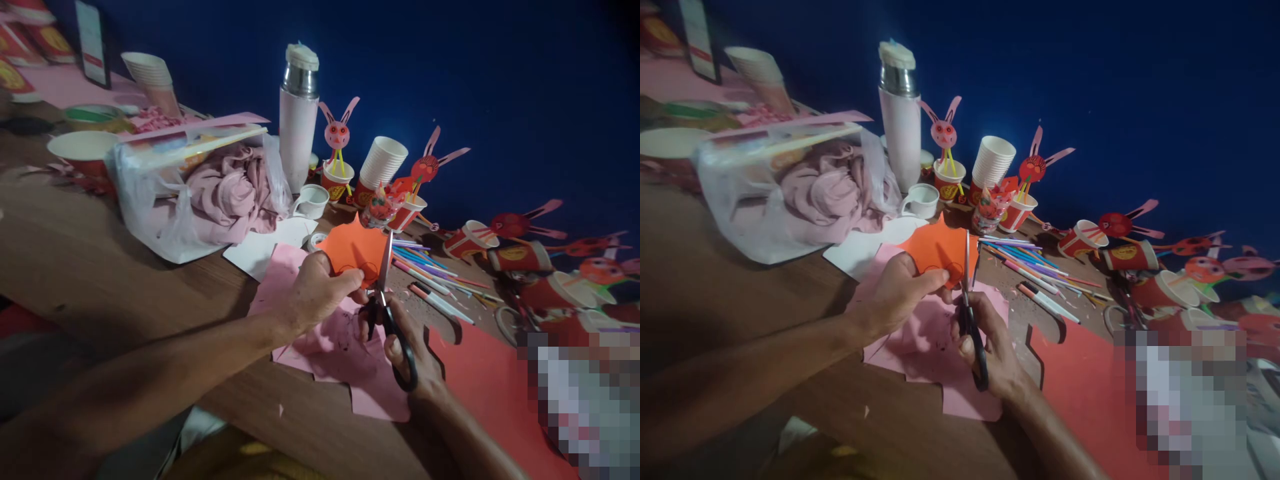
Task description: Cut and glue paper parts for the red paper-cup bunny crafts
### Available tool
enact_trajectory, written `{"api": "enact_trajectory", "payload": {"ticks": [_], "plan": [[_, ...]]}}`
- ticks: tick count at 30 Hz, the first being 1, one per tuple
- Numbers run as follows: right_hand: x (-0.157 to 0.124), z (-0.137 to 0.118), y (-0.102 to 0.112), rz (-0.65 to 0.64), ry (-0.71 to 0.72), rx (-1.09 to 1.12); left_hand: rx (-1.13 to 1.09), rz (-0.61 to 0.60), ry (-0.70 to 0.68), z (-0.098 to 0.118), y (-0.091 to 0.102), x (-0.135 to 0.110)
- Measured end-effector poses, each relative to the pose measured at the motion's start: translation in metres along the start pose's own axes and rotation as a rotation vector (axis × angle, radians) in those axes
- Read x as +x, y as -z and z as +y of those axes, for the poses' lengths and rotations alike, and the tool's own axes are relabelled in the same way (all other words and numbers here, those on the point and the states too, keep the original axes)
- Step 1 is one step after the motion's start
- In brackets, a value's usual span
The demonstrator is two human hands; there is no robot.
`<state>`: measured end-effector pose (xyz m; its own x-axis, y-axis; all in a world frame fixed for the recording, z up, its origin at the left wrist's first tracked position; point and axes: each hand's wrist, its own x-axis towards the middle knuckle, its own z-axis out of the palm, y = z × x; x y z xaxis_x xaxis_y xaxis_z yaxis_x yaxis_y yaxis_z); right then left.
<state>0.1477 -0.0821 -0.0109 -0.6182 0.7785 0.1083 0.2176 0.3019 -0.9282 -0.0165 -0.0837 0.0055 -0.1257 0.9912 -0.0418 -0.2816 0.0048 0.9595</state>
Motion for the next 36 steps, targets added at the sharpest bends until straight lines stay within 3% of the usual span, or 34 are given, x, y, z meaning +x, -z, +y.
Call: {"api": "enact_trajectory", "payload": {"ticks": [23,36], "plan": [[0.0034,0.0004,-0.0022,0.011,0.045,0.130,0.071,-0.012,0.005,0.0034,0.0026,-0.0003],[0.0016,0.0001,-0.0017,-0.012,-0.059,0.221,0.083,-0.004,0.017,0.0027,0.0033,0.0013]]}}
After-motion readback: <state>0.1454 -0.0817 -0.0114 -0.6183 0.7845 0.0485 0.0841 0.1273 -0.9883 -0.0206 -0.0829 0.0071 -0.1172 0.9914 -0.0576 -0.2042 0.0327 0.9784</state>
